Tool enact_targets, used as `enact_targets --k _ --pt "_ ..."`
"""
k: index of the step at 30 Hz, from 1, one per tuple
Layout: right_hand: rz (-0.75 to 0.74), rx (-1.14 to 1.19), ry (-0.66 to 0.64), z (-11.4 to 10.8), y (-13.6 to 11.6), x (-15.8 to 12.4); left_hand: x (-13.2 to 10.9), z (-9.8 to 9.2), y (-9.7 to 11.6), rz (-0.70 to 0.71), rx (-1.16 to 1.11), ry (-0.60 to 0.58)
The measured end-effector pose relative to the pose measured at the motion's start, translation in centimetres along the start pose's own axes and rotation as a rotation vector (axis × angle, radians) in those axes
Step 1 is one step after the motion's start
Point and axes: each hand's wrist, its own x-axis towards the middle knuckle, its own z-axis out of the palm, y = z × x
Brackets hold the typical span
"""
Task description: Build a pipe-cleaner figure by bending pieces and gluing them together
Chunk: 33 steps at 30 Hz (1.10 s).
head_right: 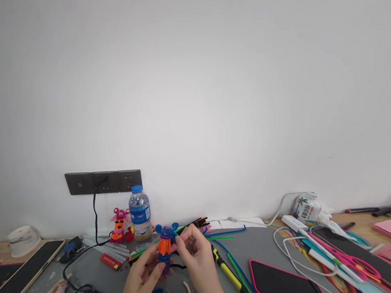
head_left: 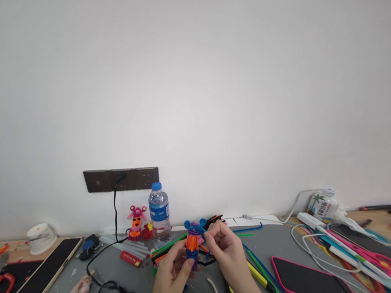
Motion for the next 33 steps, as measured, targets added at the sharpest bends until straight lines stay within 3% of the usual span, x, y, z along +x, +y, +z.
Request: enact_targets --k 33 --pt "0.024 0.038 -0.02 0.13 -0.05 0.07 -0.17 0.02 0.31 0.023 0.068 0.001"
